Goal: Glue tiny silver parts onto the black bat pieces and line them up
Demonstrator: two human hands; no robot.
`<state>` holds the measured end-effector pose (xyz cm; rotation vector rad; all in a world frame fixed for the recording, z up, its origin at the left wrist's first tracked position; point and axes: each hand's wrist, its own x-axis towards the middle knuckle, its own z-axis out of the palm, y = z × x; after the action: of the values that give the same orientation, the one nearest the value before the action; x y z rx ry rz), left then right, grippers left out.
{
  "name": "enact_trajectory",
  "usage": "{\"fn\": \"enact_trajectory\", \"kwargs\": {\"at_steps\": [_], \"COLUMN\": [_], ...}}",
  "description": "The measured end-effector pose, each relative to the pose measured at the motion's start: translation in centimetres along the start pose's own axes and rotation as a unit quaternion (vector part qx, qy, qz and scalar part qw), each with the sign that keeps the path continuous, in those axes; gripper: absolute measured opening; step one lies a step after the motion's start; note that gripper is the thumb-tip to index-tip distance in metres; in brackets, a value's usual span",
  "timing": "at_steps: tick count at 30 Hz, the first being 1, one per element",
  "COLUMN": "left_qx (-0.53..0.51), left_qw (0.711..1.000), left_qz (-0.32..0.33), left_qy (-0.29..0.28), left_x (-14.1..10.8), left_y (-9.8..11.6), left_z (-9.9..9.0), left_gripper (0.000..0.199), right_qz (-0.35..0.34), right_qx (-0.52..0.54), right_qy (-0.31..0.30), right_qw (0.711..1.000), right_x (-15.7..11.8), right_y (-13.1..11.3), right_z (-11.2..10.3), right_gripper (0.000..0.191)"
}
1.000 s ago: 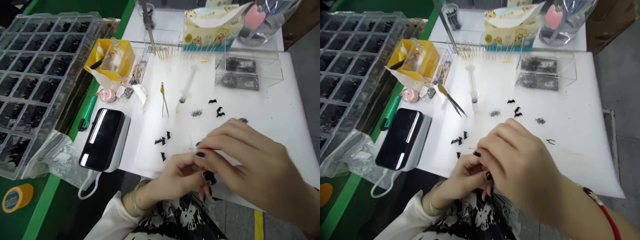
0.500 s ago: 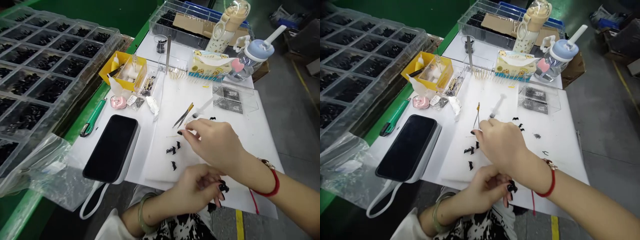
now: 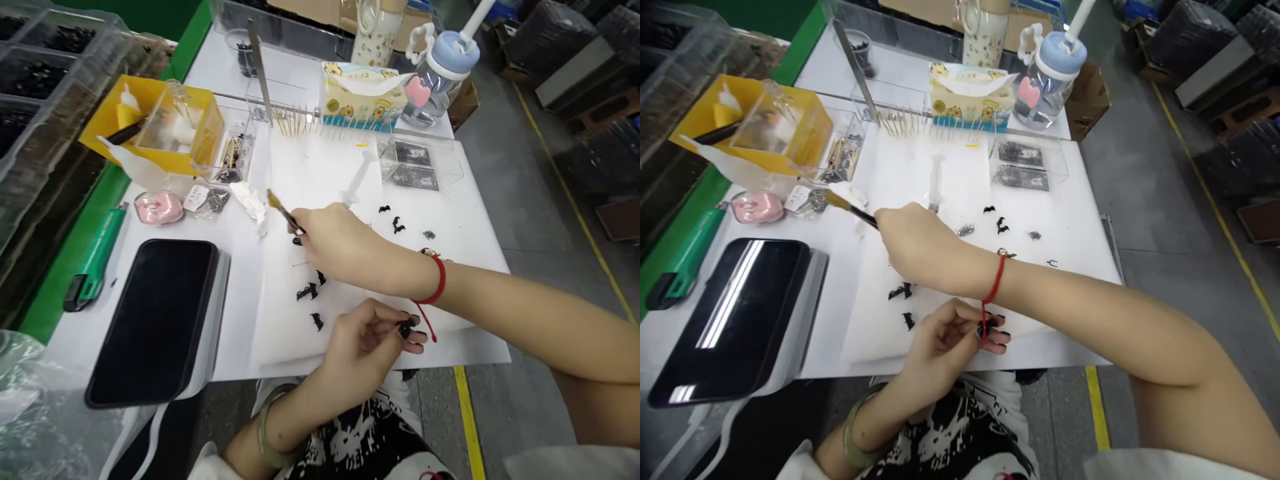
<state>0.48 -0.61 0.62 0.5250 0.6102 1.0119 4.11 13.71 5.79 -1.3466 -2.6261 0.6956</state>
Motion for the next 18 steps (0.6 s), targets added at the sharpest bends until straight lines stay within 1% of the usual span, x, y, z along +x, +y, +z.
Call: {"fn": "enact_trajectory", "kwargs": {"at_steps": [2, 6, 8, 10, 13, 15, 16, 17, 18], "left_qx": [-0.011, -0.012, -0.006, -0.002, -0.008, -0.018, -0.022, -0.024, -0.026], "left_qw": [1.000, 0.999, 0.999, 0.998, 0.999, 0.999, 0.999, 0.999, 0.999], "left_qz": [-0.003, -0.017, -0.025, -0.027, -0.017, -0.009, -0.005, -0.003, 0.000], "left_qy": [0.013, 0.031, 0.039, 0.048, 0.049, 0.047, 0.045, 0.042, 0.038], "left_x": [0.1, 0.1, 0.2, 0.2, 0.2, 0.0, 0.0, -0.1, -0.2], "left_y": [0.1, 0.3, 0.4, 0.6, 0.8, 0.8, 0.7, 0.7, 0.7], "left_z": [0.1, 0.2, 0.2, 0.3, 0.4, 0.4, 0.4, 0.4, 0.3], "left_gripper": [0.030, 0.026, 0.023, 0.020, 0.012, 0.005, 0.002, 0.005, 0.009], "right_qz": [-0.020, -0.044, -0.057, -0.087, -0.146, -0.165, -0.166, -0.159, -0.131], "right_qx": [0.025, 0.071, 0.112, 0.169, 0.299, 0.370, 0.392, 0.419, 0.450], "right_qy": [0.004, 0.017, 0.037, 0.062, 0.088, 0.136, 0.167, 0.202, 0.222], "right_qw": [0.999, 0.996, 0.991, 0.980, 0.939, 0.904, 0.889, 0.871, 0.855], "right_x": [-0.2, -1.1, -1.7, -2.6, -4.9, -7.1, -8.2, -9.4, -10.5], "right_y": [0.2, 0.3, 0.3, 0.4, 1.3, 2.7, 3.5, 4.5, 5.4], "right_z": [-0.3, -1.4, -2.3, -3.3, -4.5, -4.7, -4.7, -4.5, -4.3], "right_gripper": [0.019, 0.022, 0.025, 0.022, 0.008, 0.004, 0.006, 0.007, 0.008]}}
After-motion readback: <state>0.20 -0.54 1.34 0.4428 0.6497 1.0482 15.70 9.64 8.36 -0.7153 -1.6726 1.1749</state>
